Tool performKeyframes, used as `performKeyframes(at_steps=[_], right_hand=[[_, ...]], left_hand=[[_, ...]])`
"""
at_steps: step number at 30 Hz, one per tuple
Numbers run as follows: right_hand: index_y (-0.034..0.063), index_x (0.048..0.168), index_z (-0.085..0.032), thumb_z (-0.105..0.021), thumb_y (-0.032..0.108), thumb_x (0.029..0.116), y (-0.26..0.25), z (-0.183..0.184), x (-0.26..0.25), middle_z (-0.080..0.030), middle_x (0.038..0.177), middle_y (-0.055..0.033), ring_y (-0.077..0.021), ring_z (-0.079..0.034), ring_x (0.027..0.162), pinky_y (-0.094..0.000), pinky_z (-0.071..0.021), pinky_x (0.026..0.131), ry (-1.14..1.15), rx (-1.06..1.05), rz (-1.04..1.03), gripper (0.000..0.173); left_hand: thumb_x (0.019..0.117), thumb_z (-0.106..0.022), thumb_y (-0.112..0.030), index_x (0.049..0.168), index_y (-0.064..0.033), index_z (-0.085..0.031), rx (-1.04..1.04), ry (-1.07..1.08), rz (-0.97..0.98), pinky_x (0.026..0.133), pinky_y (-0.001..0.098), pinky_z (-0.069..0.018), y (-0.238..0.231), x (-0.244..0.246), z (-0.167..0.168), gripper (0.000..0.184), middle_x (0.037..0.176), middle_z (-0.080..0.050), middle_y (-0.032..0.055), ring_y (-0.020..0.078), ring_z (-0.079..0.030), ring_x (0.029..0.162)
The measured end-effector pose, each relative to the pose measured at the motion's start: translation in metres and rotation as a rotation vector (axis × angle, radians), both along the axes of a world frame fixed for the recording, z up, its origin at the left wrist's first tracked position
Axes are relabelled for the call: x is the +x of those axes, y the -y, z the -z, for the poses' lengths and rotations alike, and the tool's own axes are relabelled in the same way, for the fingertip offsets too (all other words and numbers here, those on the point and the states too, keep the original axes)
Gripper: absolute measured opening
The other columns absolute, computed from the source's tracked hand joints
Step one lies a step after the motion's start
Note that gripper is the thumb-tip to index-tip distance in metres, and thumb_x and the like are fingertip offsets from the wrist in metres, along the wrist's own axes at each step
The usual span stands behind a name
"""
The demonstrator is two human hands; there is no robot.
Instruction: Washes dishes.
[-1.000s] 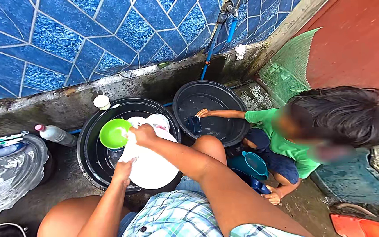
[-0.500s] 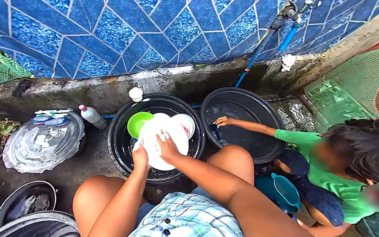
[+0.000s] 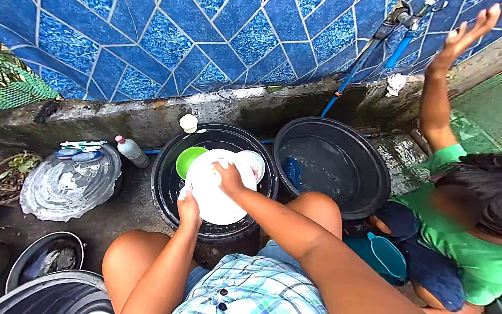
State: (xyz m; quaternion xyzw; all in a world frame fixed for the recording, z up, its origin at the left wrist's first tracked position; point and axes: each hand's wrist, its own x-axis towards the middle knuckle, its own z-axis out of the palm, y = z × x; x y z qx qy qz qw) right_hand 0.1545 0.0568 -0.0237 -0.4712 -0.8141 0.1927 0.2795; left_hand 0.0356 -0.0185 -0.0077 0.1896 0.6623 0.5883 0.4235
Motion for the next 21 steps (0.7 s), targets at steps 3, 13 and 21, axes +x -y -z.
performKeyframes(at_steps=[3, 13, 21], right_hand=[[-0.0009, 0.121, -0.071, -0.062, 0.004, 0.0950, 0.050, -0.007, -0.024, -0.069, 0.126, -0.0245, -0.0415, -0.063, 0.124, -0.0547, -0.0483, 0.109, 0.001, -0.039, -0.269, 0.028], [-0.0011, 0.117, -0.073, -0.070, 0.004, 0.0904, -0.011, 0.008, 0.042, -0.067, 0.128, -0.0252, -0.0446, -0.060, 0.126, -0.0590, -0.0452, 0.109, 0.118, 0.044, 0.020, 0.027], [0.0008, 0.122, -0.072, -0.059, 0.006, 0.0974, 0.064, 0.000, -0.014, -0.069, 0.127, -0.0230, -0.0407, -0.062, 0.126, -0.0554, -0.0458, 0.110, 0.051, -0.003, -0.402, 0.029]], left_hand=[[0.1130, -0.036, -0.028, 0.121, 0.0034, -0.058, 0.046, 0.097, -0.089, 0.072, 0.0283, -0.0572, -0.003, -0.008, 0.004, 0.039, 0.090, -0.065, 0.0081, 0.0093, -0.065, 0.076], [0.1125, -0.038, -0.030, 0.117, 0.0036, -0.063, -0.032, -0.027, -0.065, 0.080, 0.0304, -0.0540, 0.001, -0.013, -0.002, 0.041, 0.099, -0.065, 0.0110, 0.0108, -0.063, 0.086], [0.1130, -0.036, -0.029, 0.127, 0.0042, -0.056, 0.024, 0.092, -0.155, 0.079, 0.0309, -0.0559, 0.000, -0.018, 0.003, 0.042, 0.100, -0.065, 0.0123, 0.0118, -0.065, 0.085]])
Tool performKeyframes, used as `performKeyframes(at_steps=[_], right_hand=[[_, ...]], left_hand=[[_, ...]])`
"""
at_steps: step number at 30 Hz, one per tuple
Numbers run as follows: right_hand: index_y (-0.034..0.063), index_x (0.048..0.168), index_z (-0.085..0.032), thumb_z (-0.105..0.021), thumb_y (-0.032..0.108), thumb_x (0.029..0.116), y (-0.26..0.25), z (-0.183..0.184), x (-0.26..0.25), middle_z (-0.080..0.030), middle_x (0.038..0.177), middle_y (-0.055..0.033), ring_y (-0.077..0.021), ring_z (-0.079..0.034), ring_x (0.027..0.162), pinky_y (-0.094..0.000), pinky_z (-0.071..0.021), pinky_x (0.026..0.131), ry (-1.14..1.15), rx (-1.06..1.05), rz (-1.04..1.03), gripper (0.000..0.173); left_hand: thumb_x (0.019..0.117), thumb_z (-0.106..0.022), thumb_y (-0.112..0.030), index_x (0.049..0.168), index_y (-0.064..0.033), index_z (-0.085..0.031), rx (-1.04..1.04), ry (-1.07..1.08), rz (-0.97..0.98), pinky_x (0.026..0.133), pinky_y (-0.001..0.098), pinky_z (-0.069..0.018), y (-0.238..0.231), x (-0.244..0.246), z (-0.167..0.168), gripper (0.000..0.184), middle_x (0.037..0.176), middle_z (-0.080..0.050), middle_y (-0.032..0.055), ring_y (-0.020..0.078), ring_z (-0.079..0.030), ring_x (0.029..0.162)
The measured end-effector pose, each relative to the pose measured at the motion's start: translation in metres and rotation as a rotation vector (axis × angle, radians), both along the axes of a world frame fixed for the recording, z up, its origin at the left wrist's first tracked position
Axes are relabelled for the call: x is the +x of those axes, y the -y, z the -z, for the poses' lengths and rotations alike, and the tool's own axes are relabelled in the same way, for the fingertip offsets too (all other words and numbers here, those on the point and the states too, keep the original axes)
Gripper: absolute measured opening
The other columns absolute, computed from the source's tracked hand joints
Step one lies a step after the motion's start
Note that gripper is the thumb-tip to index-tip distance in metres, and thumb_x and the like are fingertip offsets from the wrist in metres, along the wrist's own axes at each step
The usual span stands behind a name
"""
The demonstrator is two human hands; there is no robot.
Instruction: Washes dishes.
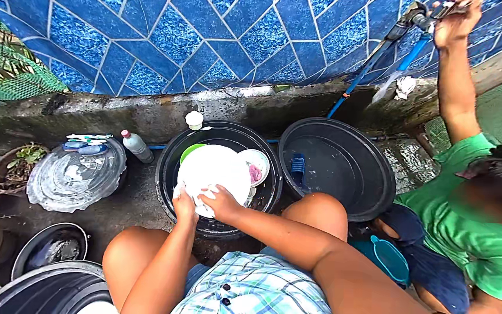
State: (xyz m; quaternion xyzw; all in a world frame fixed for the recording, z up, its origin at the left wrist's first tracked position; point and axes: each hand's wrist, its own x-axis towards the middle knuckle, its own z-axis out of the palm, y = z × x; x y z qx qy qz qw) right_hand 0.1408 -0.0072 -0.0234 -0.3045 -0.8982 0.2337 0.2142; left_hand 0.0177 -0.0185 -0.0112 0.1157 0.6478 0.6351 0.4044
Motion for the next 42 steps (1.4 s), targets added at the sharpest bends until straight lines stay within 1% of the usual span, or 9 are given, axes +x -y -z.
performKeyframes(at_steps=[4, 10, 16, 21, 27, 30, 34, 37, 42], right_hand=[[0.0001, 0.122, -0.073, -0.062, 0.006, 0.0960, -0.005, 0.015, 0.058, -0.067, 0.131, -0.0253, -0.0433, -0.060, 0.129, -0.0567, -0.0467, 0.111, 0.023, 0.006, -0.034, 0.029], [0.0001, 0.129, -0.069, -0.062, 0.004, 0.0963, -0.058, 0.022, 0.051, -0.059, 0.142, -0.0269, -0.0435, -0.052, 0.138, -0.0564, -0.0392, 0.117, 0.042, 0.049, 0.426, 0.034], [0.0011, 0.127, -0.071, -0.060, 0.008, 0.0966, -0.019, 0.028, 0.009, -0.064, 0.138, -0.0235, -0.0414, -0.056, 0.136, -0.0536, -0.0409, 0.117, -0.071, 0.014, 0.017, 0.033], [0.0022, 0.144, -0.058, -0.052, 0.016, 0.1032, -0.043, 0.036, 0.027, -0.047, 0.156, -0.0210, -0.0363, -0.039, 0.150, -0.0488, -0.0272, 0.126, 0.096, -0.107, 0.355, 0.044], [0.0032, 0.135, -0.067, -0.057, 0.017, 0.1006, -0.019, 0.036, 0.020, -0.057, 0.148, -0.0213, -0.0390, -0.048, 0.143, -0.0519, -0.0324, 0.123, -0.029, 0.022, 0.118, 0.038], [0.0077, 0.141, -0.063, -0.054, 0.019, 0.1033, -0.051, 0.027, 0.043, -0.054, 0.151, -0.0204, -0.0389, -0.045, 0.145, -0.0567, -0.0274, 0.124, 0.112, -0.068, 0.381, 0.040], [0.0048, 0.150, -0.050, -0.059, 0.022, 0.1041, -0.089, 0.015, 0.057, -0.058, 0.140, -0.0290, -0.0457, -0.058, 0.129, -0.0603, -0.0465, 0.108, -0.019, -0.416, 0.723, 0.050], [0.0082, 0.146, -0.053, -0.073, 0.021, 0.0955, -0.105, 0.004, 0.062, -0.064, 0.131, -0.0276, -0.0465, -0.063, 0.120, -0.0653, -0.0494, 0.100, 0.005, -0.522, 0.745, 0.056], [0.0119, 0.150, -0.050, -0.089, 0.017, 0.0778, -0.113, -0.008, 0.057, -0.059, 0.136, -0.0293, -0.0477, -0.060, 0.124, -0.0647, -0.0487, 0.102, 0.202, -0.409, 0.555, 0.083]], left_hand=[[0.1128, -0.036, -0.032, 0.131, 0.0028, -0.057, -0.067, -0.077, 0.003, 0.090, 0.0333, -0.0530, 0.001, -0.009, -0.003, 0.044, 0.115, -0.065, 0.0152, 0.0137, -0.064, 0.099], [0.1125, -0.038, -0.025, 0.124, 0.0055, -0.059, -0.022, -0.137, 0.100, 0.087, 0.0300, -0.0525, 0.005, 0.005, -0.004, 0.039, 0.108, -0.064, 0.0136, 0.0116, -0.063, 0.094], [0.1123, -0.039, -0.024, 0.119, 0.0045, -0.060, 0.048, -0.094, 0.090, 0.074, 0.0279, -0.0580, 0.006, 0.002, 0.004, 0.036, 0.090, -0.067, 0.0078, 0.0082, -0.066, 0.076], [0.1122, -0.040, -0.024, 0.119, 0.0051, -0.061, 0.003, -0.181, 0.173, 0.078, 0.0255, -0.0557, 0.010, 0.010, 0.003, 0.036, 0.096, -0.067, 0.0080, 0.0058, -0.065, 0.082], [0.1122, -0.040, -0.025, 0.116, 0.0043, -0.061, 0.029, -0.150, 0.191, 0.074, 0.0252, -0.0581, 0.011, 0.015, 0.010, 0.036, 0.090, -0.068, 0.0054, 0.0056, -0.067, 0.077], [0.1120, -0.041, -0.027, 0.120, 0.0035, -0.060, 0.001, -0.154, 0.142, 0.075, 0.0236, -0.0563, 0.010, 0.016, 0.005, 0.037, 0.093, -0.066, 0.0047, 0.0035, -0.065, 0.079], [0.1104, -0.045, -0.021, 0.134, 0.0060, -0.052, -0.049, -0.113, 0.178, 0.085, 0.0265, -0.0542, 0.013, 0.023, 0.010, 0.036, 0.112, -0.064, 0.0131, 0.0081, -0.064, 0.092], [0.1040, -0.058, -0.010, 0.136, 0.0065, -0.048, -0.167, -0.064, 0.353, 0.085, 0.0319, -0.0556, 0.015, 0.027, 0.015, 0.038, 0.116, -0.064, 0.0178, 0.0144, -0.065, 0.096], [0.0976, -0.067, -0.007, 0.132, 0.0051, -0.053, -0.280, -0.025, 0.479, 0.082, 0.0323, -0.0574, 0.004, 0.017, 0.010, 0.039, 0.111, -0.067, 0.0170, 0.0161, -0.068, 0.092]])
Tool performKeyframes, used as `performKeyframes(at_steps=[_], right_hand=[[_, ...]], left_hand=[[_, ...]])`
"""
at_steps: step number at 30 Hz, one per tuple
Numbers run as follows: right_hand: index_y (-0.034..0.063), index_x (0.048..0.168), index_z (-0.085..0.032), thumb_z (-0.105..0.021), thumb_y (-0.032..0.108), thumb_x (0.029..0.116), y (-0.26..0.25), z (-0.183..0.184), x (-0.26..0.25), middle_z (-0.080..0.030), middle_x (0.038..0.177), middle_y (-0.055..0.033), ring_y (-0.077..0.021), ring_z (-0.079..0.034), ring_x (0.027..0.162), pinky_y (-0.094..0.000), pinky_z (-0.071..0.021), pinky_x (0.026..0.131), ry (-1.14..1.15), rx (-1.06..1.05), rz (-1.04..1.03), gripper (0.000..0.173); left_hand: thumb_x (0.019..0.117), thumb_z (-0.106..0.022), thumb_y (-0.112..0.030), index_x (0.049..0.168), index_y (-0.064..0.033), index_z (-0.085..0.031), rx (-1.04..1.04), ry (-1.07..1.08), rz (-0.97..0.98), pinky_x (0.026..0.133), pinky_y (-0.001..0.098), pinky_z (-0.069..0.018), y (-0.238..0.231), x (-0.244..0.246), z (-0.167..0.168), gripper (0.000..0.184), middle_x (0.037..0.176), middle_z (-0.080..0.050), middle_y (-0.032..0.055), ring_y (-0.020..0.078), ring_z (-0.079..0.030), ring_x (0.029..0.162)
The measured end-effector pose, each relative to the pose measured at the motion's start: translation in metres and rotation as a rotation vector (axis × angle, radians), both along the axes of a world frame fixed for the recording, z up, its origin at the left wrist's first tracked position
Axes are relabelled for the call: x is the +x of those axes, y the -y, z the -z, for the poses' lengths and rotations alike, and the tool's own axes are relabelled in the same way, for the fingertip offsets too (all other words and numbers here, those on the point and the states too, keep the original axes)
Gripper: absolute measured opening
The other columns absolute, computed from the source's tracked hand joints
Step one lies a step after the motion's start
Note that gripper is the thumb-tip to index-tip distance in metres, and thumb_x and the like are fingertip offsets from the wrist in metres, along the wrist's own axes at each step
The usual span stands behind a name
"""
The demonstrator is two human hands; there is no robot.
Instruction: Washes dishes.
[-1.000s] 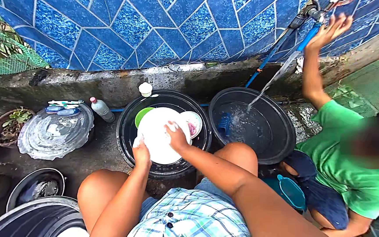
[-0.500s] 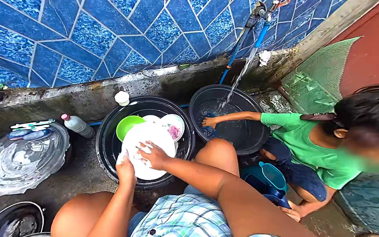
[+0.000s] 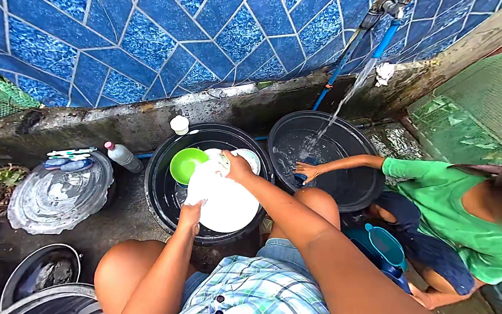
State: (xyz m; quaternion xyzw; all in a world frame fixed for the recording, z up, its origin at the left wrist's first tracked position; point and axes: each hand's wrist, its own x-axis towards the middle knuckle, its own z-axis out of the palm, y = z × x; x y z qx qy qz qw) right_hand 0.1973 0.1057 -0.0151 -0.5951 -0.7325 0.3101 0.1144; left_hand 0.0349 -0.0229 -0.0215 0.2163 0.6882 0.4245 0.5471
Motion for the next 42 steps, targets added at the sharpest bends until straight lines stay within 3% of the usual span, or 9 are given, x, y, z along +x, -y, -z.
performKeyframes(at_steps=[4, 9, 12, 17, 22, 25, 29, 39, 42], right_hand=[[0.0132, 0.145, -0.058, -0.081, 0.022, 0.0886, -0.005, 0.000, -0.004, -0.063, 0.135, -0.0243, -0.0430, -0.062, 0.124, -0.0622, -0.0485, 0.104, -0.027, 0.093, -0.283, 0.061], [0.0114, 0.140, -0.063, -0.078, 0.019, 0.0909, -0.002, -0.012, -0.005, -0.065, 0.132, -0.0237, -0.0421, -0.063, 0.122, -0.0605, -0.0478, 0.105, -0.061, 0.162, -0.503, 0.052], [0.0104, 0.141, -0.062, -0.077, 0.017, 0.0911, -0.007, -0.001, 0.006, -0.065, 0.133, -0.0240, -0.0418, -0.063, 0.123, -0.0602, -0.0475, 0.107, -0.110, 0.174, -0.399, 0.052], [0.0114, 0.144, -0.059, -0.068, 0.023, 0.0984, 0.004, 0.021, 0.004, -0.063, 0.135, -0.0252, -0.0437, -0.061, 0.125, -0.0609, -0.0479, 0.105, -0.042, 0.167, 0.078, 0.048], [0.0074, 0.147, -0.055, -0.059, 0.031, 0.1031, 0.044, 0.040, -0.036, -0.048, 0.154, -0.0247, -0.0427, -0.037, 0.149, -0.0601, -0.0205, 0.125, 0.025, 0.267, -0.077, 0.050], [0.0086, 0.148, -0.056, -0.056, 0.033, 0.1043, 0.057, 0.047, -0.039, -0.045, 0.158, -0.0210, -0.0380, -0.035, 0.151, -0.0517, -0.0240, 0.127, -0.032, 0.229, -0.412, 0.050], [0.0067, 0.147, -0.055, -0.052, 0.028, 0.1061, 0.093, 0.046, -0.032, -0.049, 0.155, -0.0211, -0.0385, -0.040, 0.149, -0.0527, -0.0284, 0.124, -0.160, 0.118, -0.636, 0.047], [0.0085, 0.147, -0.057, -0.052, 0.027, 0.1065, 0.114, 0.055, 0.011, -0.051, 0.153, -0.0197, -0.0411, -0.040, 0.148, -0.0553, -0.0224, 0.126, -0.171, 0.224, -0.544, 0.045], [0.0058, 0.140, -0.062, -0.057, 0.017, 0.1033, 0.110, 0.051, 0.015, -0.056, 0.148, -0.0198, -0.0392, -0.046, 0.144, -0.0516, -0.0326, 0.122, -0.195, 0.264, -0.421, 0.038]], left_hand=[[0.0970, -0.069, -0.010, 0.132, 0.0042, -0.055, -0.029, -0.038, 0.065, 0.085, 0.0342, -0.0569, -0.010, -0.010, -0.001, 0.040, 0.114, -0.067, 0.0172, 0.0173, -0.067, 0.096], [0.0994, -0.067, -0.014, 0.128, 0.0031, -0.059, 0.004, -0.044, 0.152, 0.083, 0.0320, -0.0574, -0.018, -0.012, 0.001, 0.034, 0.108, -0.069, 0.0146, 0.0151, -0.068, 0.092], [0.1014, -0.064, -0.014, 0.125, 0.0046, -0.060, 0.037, -0.030, 0.071, 0.081, 0.0324, -0.0570, -0.017, -0.006, 0.002, 0.030, 0.106, -0.069, 0.0151, 0.0154, -0.067, 0.090], [0.1033, -0.062, -0.019, 0.126, 0.0044, -0.060, 0.024, -0.039, -0.068, 0.084, 0.0366, -0.0564, -0.016, -0.001, 0.012, 0.032, 0.109, -0.067, 0.0174, 0.0188, -0.067, 0.093], [0.1092, -0.050, -0.027, 0.121, 0.0038, -0.063, 0.064, -0.077, -0.102, 0.080, 0.0356, -0.0562, -0.010, 0.006, 0.010, 0.035, 0.101, -0.067, 0.0148, 0.0161, -0.066, 0.086], [0.1124, -0.038, -0.033, 0.122, 0.0033, -0.061, 0.100, -0.035, -0.166, 0.076, 0.0347, -0.0577, -0.009, 0.006, 0.014, 0.044, 0.094, -0.067, 0.0120, 0.0145, -0.066, 0.080], [0.1128, -0.034, -0.036, 0.127, 0.0029, -0.056, 0.132, -0.040, -0.276, 0.076, 0.0344, -0.0576, -0.012, -0.001, 0.021, 0.046, 0.097, -0.065, 0.0116, 0.0136, -0.065, 0.081], [0.1131, -0.033, -0.035, 0.130, 0.0012, -0.055, 0.171, -0.148, -0.113, 0.081, 0.0297, -0.0567, -0.005, 0.028, 0.019, 0.046, 0.104, -0.065, 0.0081, 0.0072, -0.066, 0.087], [0.1131, -0.034, -0.034, 0.130, 0.0003, -0.057, 0.177, -0.144, -0.073, 0.082, 0.0291, -0.0571, -0.004, 0.041, 0.015, 0.045, 0.105, -0.067, 0.0070, 0.0068, -0.067, 0.089]])
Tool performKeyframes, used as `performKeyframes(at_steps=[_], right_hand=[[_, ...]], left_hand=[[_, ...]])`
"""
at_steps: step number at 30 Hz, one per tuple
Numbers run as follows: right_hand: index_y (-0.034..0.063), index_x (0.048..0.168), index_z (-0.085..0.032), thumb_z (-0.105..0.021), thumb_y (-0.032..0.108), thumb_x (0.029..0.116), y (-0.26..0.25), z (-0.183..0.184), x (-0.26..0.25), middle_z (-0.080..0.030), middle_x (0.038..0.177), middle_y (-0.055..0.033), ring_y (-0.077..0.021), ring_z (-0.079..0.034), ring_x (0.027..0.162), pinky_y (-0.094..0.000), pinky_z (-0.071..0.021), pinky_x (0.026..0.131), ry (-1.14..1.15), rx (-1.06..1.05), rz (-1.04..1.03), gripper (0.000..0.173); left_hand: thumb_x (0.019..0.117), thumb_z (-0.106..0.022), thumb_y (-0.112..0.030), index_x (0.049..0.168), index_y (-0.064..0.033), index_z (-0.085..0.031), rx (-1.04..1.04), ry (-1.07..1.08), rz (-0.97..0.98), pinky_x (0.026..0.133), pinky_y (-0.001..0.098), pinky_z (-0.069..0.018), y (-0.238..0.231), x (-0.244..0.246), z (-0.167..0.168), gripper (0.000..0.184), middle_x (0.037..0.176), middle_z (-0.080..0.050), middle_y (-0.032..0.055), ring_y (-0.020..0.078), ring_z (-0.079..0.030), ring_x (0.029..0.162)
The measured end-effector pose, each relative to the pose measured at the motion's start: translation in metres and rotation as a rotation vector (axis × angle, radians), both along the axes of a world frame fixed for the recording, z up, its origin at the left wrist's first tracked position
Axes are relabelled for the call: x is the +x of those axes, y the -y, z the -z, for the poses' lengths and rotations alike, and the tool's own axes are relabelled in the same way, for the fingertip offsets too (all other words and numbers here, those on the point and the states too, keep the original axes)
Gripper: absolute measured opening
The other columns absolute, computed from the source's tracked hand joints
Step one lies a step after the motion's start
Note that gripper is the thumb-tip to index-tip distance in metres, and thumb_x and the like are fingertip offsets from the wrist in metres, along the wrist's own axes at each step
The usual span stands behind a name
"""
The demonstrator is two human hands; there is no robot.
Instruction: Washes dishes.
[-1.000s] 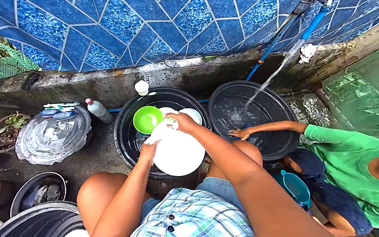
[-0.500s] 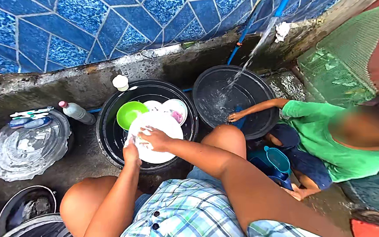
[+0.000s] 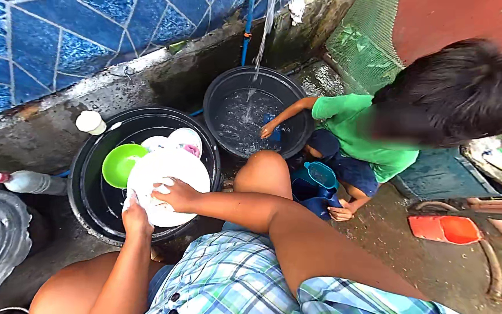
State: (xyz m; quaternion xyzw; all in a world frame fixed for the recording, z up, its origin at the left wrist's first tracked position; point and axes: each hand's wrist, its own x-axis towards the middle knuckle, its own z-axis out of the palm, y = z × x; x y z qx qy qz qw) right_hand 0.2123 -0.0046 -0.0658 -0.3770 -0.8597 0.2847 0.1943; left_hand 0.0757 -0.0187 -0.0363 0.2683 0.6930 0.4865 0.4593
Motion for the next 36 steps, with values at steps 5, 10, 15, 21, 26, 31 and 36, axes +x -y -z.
performKeyframes(at_steps=[5, 10, 15, 21, 26, 31, 36], right_hand=[[-0.0018, 0.127, -0.068, -0.057, 0.001, 0.0982, 0.009, -0.003, 0.013, -0.063, 0.137, -0.0254, -0.0426, -0.057, 0.132, -0.0535, -0.0464, 0.110, -0.116, 0.053, -0.095, 0.030], [0.0009, 0.119, -0.075, -0.071, -0.001, 0.0886, -0.031, -0.013, 0.013, -0.066, 0.130, -0.0271, -0.0418, -0.062, 0.125, -0.0530, -0.0493, 0.107, -0.204, 0.149, 0.229, 0.030], [0.0005, 0.119, -0.070, -0.085, 0.016, 0.0815, -0.043, -0.027, -0.006, -0.065, 0.127, -0.0261, -0.0435, -0.060, 0.122, -0.0577, -0.0485, 0.105, -0.157, 0.058, 0.486, 0.043], [-0.0026, 0.111, -0.072, -0.080, 0.013, 0.0843, -0.040, -0.029, -0.030, -0.066, 0.121, -0.0276, -0.0445, -0.061, 0.119, -0.0578, -0.0486, 0.104, -0.159, -0.007, 0.361, 0.032], [-0.0049, 0.111, -0.070, -0.079, 0.006, 0.0844, -0.070, -0.021, -0.058, -0.064, 0.123, -0.0292, -0.0462, -0.060, 0.121, -0.0572, -0.0496, 0.104, -0.213, 0.035, 0.509, 0.030], [-0.0032, 0.116, -0.073, -0.067, 0.012, 0.0928, 0.005, -0.018, -0.079, -0.068, 0.126, -0.0254, -0.0413, -0.063, 0.124, -0.0551, -0.0486, 0.108, -0.125, 0.014, -0.006, 0.028], [-0.0048, 0.114, -0.074, -0.063, 0.004, 0.0930, -0.034, -0.005, -0.020, -0.070, 0.124, -0.0257, -0.0441, -0.064, 0.123, -0.0576, -0.0498, 0.106, 0.007, 0.130, 0.008, 0.025]], left_hand=[[0.1128, -0.033, -0.036, 0.130, 0.0002, -0.054, 0.014, 0.037, 0.023, 0.079, 0.0276, -0.0573, -0.007, 0.006, -0.007, 0.045, 0.100, -0.066, 0.0056, 0.0055, -0.066, 0.084], [0.1126, -0.036, -0.032, 0.123, 0.0016, -0.059, 0.013, -0.040, 0.087, 0.077, 0.0273, -0.0575, -0.007, 0.013, -0.011, 0.042, 0.096, -0.067, 0.0052, 0.0049, -0.066, 0.081], [0.1128, -0.036, -0.032, 0.124, 0.0014, -0.059, 0.007, 0.036, -0.006, 0.077, 0.0278, -0.0559, -0.009, 0.000, -0.019, 0.042, 0.096, -0.065, 0.0071, 0.0074, -0.065, 0.081], [0.1120, -0.039, -0.031, 0.121, 0.0024, -0.061, -0.003, 0.076, -0.058, 0.078, 0.0322, -0.0563, -0.008, -0.019, -0.013, 0.040, 0.096, -0.067, 0.0109, 0.0124, -0.066, 0.082], [0.1090, -0.050, -0.023, 0.121, 0.0054, -0.061, 0.003, 0.074, -0.165, 0.082, 0.0336, -0.0545, -0.006, -0.035, -0.015, 0.033, 0.102, -0.067, 0.0148, 0.0148, -0.064, 0.088], [0.1111, -0.043, -0.030, 0.123, 0.0040, -0.060, 0.049, 0.145, -0.350, 0.078, 0.0349, -0.0562, -0.012, -0.069, -0.008, 0.040, 0.097, -0.066, 0.0142, 0.0157, -0.065, 0.083], [0.1102, -0.046, -0.025, 0.124, 0.0053, -0.060, 0.037, 0.035, -0.339, 0.087, 0.0331, -0.0524, -0.005, -0.094, -0.018, 0.036, 0.110, -0.066, 0.0149, 0.0138, -0.063, 0.095]])
